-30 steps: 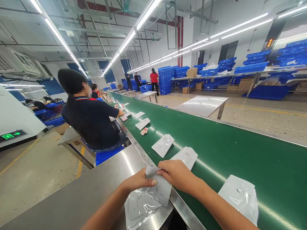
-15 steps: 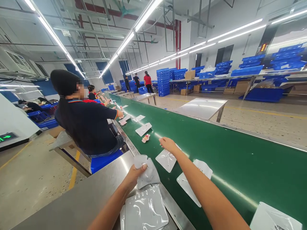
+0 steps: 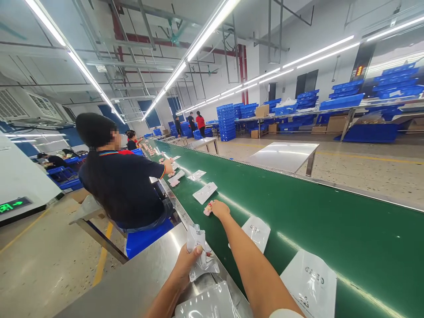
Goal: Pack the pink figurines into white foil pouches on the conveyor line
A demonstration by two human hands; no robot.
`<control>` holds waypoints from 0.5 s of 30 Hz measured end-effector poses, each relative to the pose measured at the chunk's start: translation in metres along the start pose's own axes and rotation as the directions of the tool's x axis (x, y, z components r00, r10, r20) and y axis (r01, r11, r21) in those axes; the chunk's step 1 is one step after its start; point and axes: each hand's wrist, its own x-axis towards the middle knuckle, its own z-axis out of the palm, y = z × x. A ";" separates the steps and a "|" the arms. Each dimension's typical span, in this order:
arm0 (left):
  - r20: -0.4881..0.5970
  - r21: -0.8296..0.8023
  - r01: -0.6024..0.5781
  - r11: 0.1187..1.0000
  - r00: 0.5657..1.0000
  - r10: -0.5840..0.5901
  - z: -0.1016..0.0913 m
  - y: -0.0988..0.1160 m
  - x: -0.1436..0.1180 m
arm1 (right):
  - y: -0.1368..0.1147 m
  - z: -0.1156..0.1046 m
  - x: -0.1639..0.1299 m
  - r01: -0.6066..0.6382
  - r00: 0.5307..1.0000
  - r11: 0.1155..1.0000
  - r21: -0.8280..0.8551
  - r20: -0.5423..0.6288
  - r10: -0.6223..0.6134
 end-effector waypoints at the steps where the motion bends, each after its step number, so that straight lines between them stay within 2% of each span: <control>1: 0.008 0.002 -0.006 1.000 1.000 0.006 0.000 -0.001 0.000 | 0.001 0.000 -0.003 0.008 1.000 1.000 0.010 -0.001 -0.008; 4: 0.030 0.038 -0.031 0.999 0.999 0.030 0.000 -0.004 0.000 | 0.000 -0.001 -0.018 0.041 0.999 0.996 0.075 -0.036 -0.038; 7: 0.061 0.095 -0.067 0.993 0.996 0.061 -0.002 -0.007 0.000 | -0.009 -0.011 -0.043 0.135 0.988 0.973 0.185 -0.103 -0.118; 12: 0.088 0.144 -0.112 0.983 0.991 0.100 -0.004 -0.006 0.000 | -0.022 -0.044 -0.102 0.306 0.949 0.865 0.398 -0.205 -0.241; 15: 0.120 0.155 -0.111 0.982 0.988 0.093 0.000 -0.002 -0.004 | -0.019 -0.062 -0.137 0.326 0.945 0.824 0.464 -0.188 -0.268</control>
